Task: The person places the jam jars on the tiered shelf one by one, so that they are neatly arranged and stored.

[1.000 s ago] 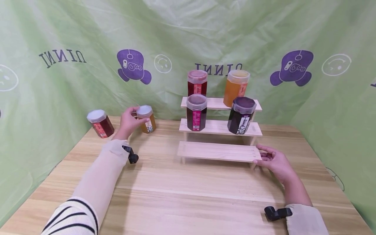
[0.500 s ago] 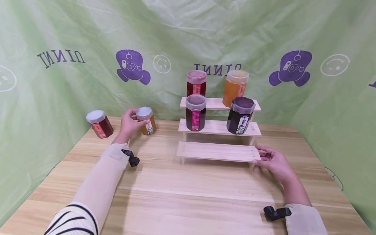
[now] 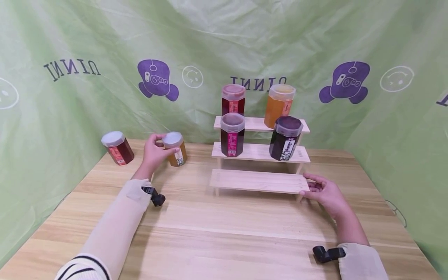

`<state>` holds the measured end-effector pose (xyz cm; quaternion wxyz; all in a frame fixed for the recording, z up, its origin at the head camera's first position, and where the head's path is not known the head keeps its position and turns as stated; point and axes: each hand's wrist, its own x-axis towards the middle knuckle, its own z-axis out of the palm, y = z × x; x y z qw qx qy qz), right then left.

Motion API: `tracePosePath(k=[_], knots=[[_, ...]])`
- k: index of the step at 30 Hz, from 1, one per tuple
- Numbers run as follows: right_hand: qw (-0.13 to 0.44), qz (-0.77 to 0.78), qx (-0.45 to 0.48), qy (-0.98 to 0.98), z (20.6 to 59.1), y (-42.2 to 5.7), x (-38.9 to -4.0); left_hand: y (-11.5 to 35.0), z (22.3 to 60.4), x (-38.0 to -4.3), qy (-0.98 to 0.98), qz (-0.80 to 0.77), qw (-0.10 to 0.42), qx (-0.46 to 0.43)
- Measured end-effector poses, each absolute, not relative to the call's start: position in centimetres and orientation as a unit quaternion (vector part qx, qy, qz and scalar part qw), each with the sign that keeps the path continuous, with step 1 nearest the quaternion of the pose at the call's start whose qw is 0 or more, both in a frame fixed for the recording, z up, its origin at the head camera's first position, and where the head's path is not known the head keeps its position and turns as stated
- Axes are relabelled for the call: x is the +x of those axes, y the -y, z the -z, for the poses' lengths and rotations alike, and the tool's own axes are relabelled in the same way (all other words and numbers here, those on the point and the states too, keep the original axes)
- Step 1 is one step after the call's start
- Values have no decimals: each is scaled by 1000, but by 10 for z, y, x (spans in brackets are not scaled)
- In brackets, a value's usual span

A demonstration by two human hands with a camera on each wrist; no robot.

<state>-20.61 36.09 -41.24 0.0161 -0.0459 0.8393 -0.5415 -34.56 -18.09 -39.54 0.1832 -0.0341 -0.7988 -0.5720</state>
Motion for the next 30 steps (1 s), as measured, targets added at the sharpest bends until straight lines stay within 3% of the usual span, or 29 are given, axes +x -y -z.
tracePosePath(k=[30], knots=[[19,529,-37,-848,411,-361,-205,168,397,-317,814,553,175,-35]])
